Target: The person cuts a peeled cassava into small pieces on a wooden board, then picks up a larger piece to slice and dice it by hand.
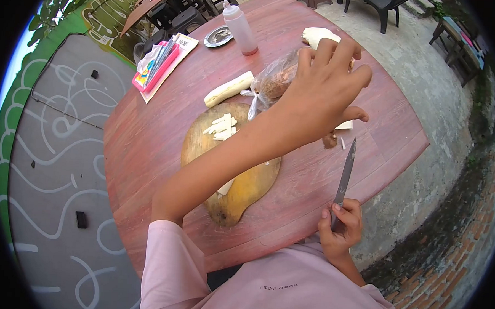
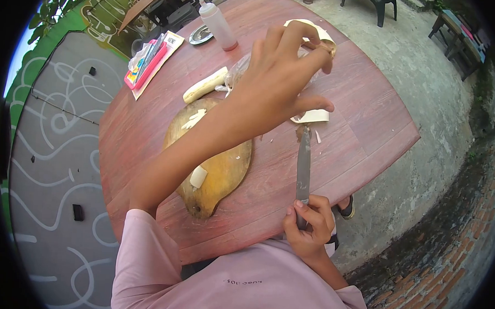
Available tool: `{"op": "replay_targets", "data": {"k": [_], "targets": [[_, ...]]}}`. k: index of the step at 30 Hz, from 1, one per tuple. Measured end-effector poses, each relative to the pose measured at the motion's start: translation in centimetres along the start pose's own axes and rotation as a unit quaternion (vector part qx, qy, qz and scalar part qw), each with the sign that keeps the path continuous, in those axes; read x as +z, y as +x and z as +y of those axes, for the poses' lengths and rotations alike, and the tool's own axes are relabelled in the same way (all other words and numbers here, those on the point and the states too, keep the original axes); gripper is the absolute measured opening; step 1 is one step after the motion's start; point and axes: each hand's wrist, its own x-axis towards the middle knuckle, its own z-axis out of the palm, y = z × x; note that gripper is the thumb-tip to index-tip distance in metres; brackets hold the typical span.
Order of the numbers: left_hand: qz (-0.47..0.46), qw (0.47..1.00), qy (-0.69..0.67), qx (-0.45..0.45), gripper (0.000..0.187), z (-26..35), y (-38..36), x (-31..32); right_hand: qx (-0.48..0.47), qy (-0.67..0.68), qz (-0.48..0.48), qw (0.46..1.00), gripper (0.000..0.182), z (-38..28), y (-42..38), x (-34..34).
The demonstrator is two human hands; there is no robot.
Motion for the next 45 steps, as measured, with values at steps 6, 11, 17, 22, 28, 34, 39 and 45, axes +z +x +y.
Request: {"op": "replay_targets", "data": {"k": [6, 11, 17, 22, 28, 34, 39, 45], "targets": [[-0.057, 0.994, -0.014, -0.095, 0.026, -2.7, -6.2, -0.6, -0.026, 0.054, -0.018, 0.998, 0.040, 1.9, 1.9, 0.6], [-0.133, 0.966, 0.033, -0.218, 0.038, -2.3, -13.8, -6.3, 0.067, 0.140, -0.059, 0.986, 0.034, 2.7, 3.8, 1.4], [-0.258, 0.908, 0.089, -0.318, 0.059, 0.9, -20.0, -11.6, 0.203, 0.218, -0.162, 0.941, 0.028, 2.2, 5.2, 1.7], [-0.262, 0.911, 0.061, -0.313, 0.057, 1.0, -21.9, -11.2, 0.182, 0.253, -0.267, 0.912, 0.029, 2.6, 4.6, 1.7], [-0.134, 0.921, 0.128, -0.344, 0.037, 2.1, -21.7, -10.3, 0.153, 0.250, -0.315, 0.903, 0.028, 2.6, 4.4, 1.7], [-0.101, 0.851, 0.126, -0.500, 0.026, 7.7, -24.2, -8.8, 0.184, 0.245, -0.259, 0.916, 0.025, 2.3, 4.6, 1.7], [0.005, 0.845, 0.122, -0.520, 0.020, 9.4, -24.9, -7.5, 0.182, 0.232, -0.276, 0.915, 0.025, 2.4, 4.5, 1.6], [0.028, 0.847, 0.138, -0.513, 0.015, 8.2, -25.7, -6.8, 0.185, 0.231, -0.313, 0.903, 0.026, 2.6, 4.4, 1.2]]}}
